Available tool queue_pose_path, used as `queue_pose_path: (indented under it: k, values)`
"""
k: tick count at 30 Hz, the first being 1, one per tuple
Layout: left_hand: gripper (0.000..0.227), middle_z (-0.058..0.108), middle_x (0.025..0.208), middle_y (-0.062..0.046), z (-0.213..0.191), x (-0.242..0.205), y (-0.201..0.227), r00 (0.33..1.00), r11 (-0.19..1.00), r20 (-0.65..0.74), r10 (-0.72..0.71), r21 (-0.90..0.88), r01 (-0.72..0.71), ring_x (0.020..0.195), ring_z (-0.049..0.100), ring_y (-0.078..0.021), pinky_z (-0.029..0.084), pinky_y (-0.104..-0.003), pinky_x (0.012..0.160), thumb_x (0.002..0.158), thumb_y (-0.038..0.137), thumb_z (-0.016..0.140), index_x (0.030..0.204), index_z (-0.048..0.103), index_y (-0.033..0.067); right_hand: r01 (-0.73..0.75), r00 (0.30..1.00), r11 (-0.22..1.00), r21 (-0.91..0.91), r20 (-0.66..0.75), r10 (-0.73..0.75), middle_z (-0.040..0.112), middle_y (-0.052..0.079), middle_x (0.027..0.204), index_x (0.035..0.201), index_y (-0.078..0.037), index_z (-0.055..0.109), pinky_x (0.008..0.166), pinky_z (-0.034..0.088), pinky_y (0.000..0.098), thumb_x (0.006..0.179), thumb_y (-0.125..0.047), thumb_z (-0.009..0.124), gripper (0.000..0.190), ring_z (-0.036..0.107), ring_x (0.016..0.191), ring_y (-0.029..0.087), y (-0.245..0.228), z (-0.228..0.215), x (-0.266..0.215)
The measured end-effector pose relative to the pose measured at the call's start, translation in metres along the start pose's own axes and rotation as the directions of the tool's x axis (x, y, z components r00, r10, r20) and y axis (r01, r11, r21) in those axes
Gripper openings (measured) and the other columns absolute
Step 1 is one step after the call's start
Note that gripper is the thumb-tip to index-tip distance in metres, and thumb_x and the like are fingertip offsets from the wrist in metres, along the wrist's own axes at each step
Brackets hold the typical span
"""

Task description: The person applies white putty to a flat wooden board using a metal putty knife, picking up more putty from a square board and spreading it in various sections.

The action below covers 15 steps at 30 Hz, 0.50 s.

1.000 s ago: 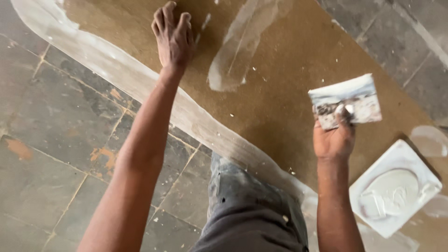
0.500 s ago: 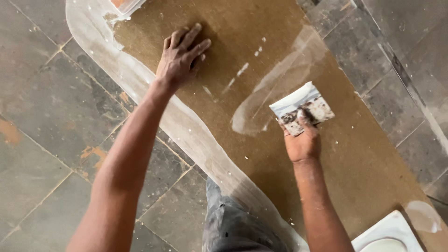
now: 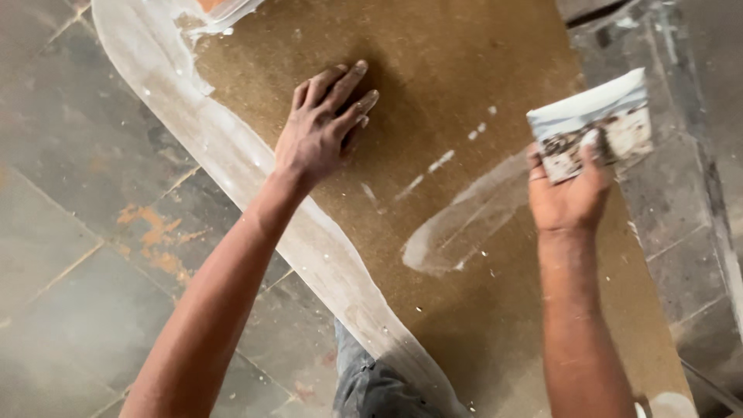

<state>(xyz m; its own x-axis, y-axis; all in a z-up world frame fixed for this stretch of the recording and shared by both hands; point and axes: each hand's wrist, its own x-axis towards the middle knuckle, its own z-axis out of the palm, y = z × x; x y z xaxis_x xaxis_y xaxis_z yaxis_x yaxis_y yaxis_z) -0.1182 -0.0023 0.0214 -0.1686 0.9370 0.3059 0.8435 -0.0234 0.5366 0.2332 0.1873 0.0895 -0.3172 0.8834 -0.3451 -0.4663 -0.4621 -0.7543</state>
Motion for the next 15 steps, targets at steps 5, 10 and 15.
queue_pose_path:
  k: [5,10,15]
  values:
    - [0.054,0.046,0.161,-0.014,0.006,-0.007,-0.009,0.996,0.999,-0.077,-0.043,0.003,0.044,0.147,0.042,-0.0339,0.037,-0.050,0.123,0.085,0.007,0.076,0.138,0.067,0.0017,-0.050,0.999,0.997,-0.054,0.001,0.050,0.067,0.006,0.132,0.139,-0.014,0.060,0.089,0.053,0.0406,0.098,-0.017,0.080,0.045,0.062,0.111,0.024,-0.013,-0.001,0.062]
    - [0.063,0.047,0.157,-0.017,0.004,-0.009,-0.011,0.995,0.995,-0.075,-0.072,-0.071,0.066,0.144,0.043,-0.0363,0.038,-0.052,0.120,0.071,0.007,0.076,0.132,0.067,-0.0018,-0.063,0.993,0.998,-0.028,0.103,0.066,0.063,0.006,0.127,0.139,-0.010,0.057,0.088,0.051,0.0362,0.101,-0.011,0.079,0.044,0.061,0.113,0.022,-0.019,0.004,0.112]
    - [0.054,0.055,0.150,-0.019,0.009,-0.014,-0.012,0.993,0.999,-0.111,-0.040,-0.032,0.037,0.141,0.049,-0.0356,0.041,-0.051,0.118,0.071,0.008,0.077,0.123,0.070,-0.0031,-0.071,0.992,0.996,-0.046,0.102,0.075,0.064,0.006,0.127,0.139,-0.008,0.057,0.088,0.051,0.0348,0.101,-0.012,0.079,0.044,0.061,0.113,0.022,-0.008,0.015,0.135]
